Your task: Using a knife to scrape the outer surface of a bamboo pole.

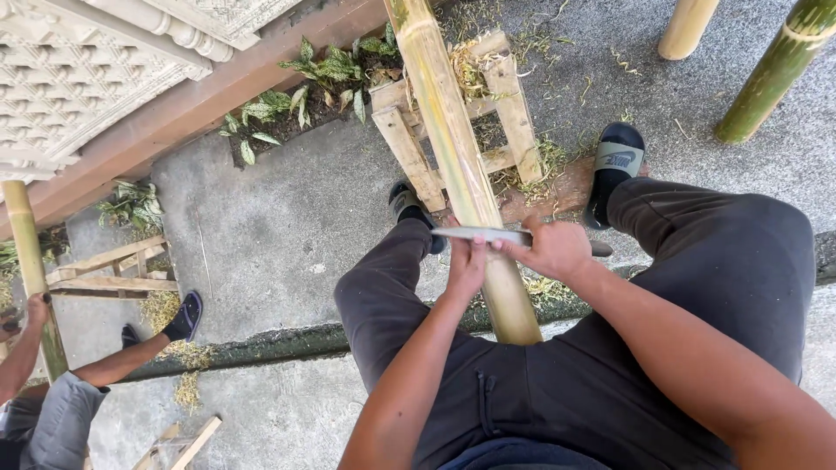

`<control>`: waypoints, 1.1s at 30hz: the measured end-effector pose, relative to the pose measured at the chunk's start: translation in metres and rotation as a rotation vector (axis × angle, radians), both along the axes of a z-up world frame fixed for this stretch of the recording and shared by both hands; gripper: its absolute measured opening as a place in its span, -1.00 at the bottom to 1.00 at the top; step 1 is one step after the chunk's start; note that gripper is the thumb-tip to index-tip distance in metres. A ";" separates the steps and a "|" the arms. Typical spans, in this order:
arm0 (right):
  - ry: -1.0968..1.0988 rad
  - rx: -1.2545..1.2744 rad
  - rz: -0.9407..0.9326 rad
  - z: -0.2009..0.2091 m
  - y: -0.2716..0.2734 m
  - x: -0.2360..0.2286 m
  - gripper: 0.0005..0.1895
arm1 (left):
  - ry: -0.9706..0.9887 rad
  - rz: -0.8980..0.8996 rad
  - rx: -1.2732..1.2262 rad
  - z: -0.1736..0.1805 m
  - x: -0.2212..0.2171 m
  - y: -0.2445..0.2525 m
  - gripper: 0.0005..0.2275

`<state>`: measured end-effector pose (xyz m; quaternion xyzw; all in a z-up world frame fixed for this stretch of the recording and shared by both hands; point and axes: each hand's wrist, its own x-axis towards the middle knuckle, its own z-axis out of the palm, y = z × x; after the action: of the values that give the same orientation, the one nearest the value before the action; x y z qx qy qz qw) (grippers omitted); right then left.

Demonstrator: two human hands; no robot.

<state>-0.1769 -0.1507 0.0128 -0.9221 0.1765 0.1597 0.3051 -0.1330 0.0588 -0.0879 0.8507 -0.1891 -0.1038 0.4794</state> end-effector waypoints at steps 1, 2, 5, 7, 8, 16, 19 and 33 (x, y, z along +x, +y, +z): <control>-0.011 -0.018 0.061 0.000 0.002 -0.003 -0.12 | 0.174 0.044 -0.089 0.013 -0.001 0.000 -0.20; -0.023 -0.036 0.121 0.000 0.004 -0.006 -0.10 | 0.349 0.087 -0.177 0.027 -0.001 0.000 -0.20; -0.011 0.015 0.123 -0.010 0.006 -0.016 -0.04 | 0.412 0.084 -0.060 0.061 -0.007 -0.002 -0.25; 0.014 0.015 0.128 -0.011 0.007 -0.020 -0.04 | 0.377 0.069 -0.051 0.061 -0.012 -0.003 -0.25; 0.040 0.013 0.138 -0.012 0.006 -0.022 -0.03 | 0.342 0.057 -0.043 0.060 -0.016 -0.004 -0.25; 0.066 -0.042 0.166 -0.011 0.011 -0.021 -0.04 | 0.495 0.419 -0.402 0.062 -0.016 -0.027 -0.35; 0.017 -0.066 0.191 -0.012 0.012 -0.019 -0.05 | 0.551 0.642 -0.485 0.052 -0.016 -0.040 -0.41; -0.017 -0.070 0.119 -0.013 0.022 0.006 -0.07 | 0.503 0.750 -0.286 0.043 0.029 -0.049 -0.43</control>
<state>-0.1709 -0.1290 -0.0001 -0.9424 0.1241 0.1637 0.2641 -0.1043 0.0096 -0.0449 0.7341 0.2405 -0.0991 0.6272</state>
